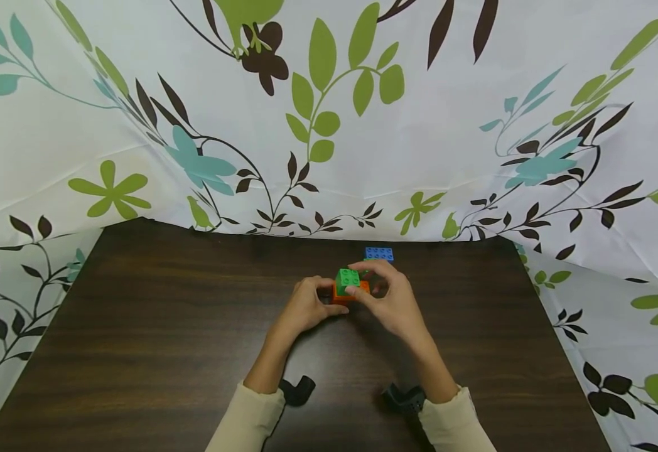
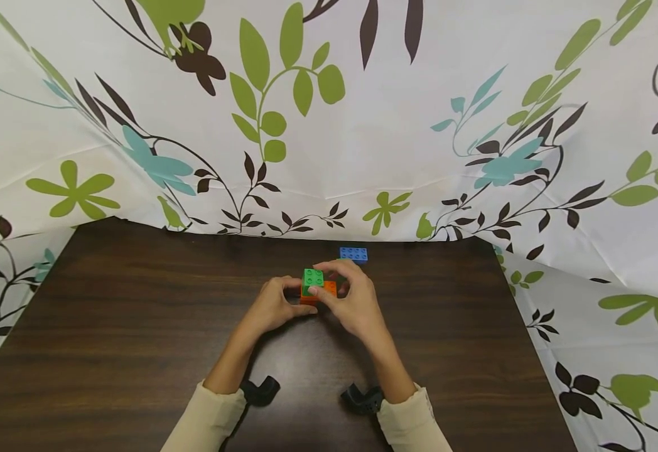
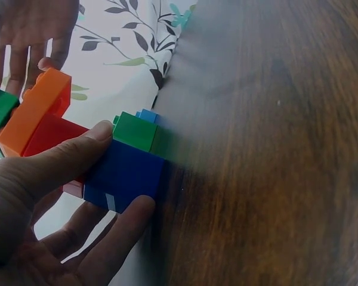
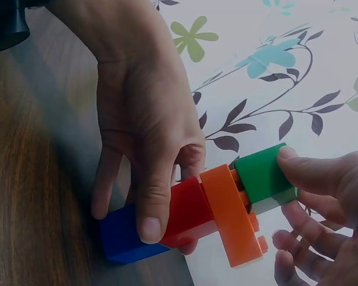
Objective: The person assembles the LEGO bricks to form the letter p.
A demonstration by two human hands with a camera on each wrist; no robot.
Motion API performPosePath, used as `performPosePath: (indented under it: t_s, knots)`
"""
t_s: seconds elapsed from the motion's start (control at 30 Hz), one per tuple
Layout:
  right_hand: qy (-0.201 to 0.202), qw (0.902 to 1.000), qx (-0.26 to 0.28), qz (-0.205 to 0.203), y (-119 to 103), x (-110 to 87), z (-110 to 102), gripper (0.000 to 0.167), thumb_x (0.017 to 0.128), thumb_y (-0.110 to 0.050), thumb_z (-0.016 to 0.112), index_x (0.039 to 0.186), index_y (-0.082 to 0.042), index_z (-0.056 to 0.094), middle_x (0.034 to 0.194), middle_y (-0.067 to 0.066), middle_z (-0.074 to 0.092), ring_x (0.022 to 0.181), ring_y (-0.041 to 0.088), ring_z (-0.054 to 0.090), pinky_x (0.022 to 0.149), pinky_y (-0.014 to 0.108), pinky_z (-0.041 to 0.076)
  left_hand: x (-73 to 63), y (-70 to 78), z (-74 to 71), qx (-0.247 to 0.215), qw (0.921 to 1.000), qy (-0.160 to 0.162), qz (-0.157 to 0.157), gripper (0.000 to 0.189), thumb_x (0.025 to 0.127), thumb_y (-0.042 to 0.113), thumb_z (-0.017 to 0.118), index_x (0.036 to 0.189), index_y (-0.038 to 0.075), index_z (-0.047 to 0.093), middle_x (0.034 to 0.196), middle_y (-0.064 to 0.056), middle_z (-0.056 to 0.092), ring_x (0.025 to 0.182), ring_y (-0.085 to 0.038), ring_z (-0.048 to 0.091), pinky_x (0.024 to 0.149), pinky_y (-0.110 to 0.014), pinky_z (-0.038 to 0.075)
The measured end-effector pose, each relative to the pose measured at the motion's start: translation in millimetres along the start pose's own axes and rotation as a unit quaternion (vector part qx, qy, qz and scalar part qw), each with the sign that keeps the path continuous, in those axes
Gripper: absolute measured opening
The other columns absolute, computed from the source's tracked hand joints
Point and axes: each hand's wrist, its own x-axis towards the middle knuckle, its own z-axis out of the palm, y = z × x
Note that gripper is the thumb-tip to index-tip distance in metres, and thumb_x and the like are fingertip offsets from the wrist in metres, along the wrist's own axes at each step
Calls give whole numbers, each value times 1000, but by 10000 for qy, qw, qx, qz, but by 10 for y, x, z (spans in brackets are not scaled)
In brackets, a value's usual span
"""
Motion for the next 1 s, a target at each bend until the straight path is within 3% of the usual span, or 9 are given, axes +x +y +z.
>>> performPosePath:
  t_s: [0.6,0.93,1.0]
  knots:
    - [431,9950,-739,-515,-17,6,57,41,80,-10,95,118,-14,79,119,8,76,97,27,67,73,31,53,-3,9,3,-10,10000,-17,-37,38,77,16,99,111,9,83,116,-11,79,115,-34,70,105,-57,56]
    - [195,9964,-765,-310,-27,44,8,38,80,-14,96,115,-15,81,119,4,78,98,24,65,74,36,52,2,1,2,12,10000,-19,-55,39,77,18,99,112,10,83,119,-12,78,118,-35,70,107,-56,55]
    - [132,9964,-772,-316,-47,50,-1,38,80,-14,96,115,-15,81,120,4,78,106,26,67,83,40,56,-1,0,-3,16,10000,-6,-57,40,77,18,99,113,10,83,119,-12,78,118,-35,70,107,-56,55]
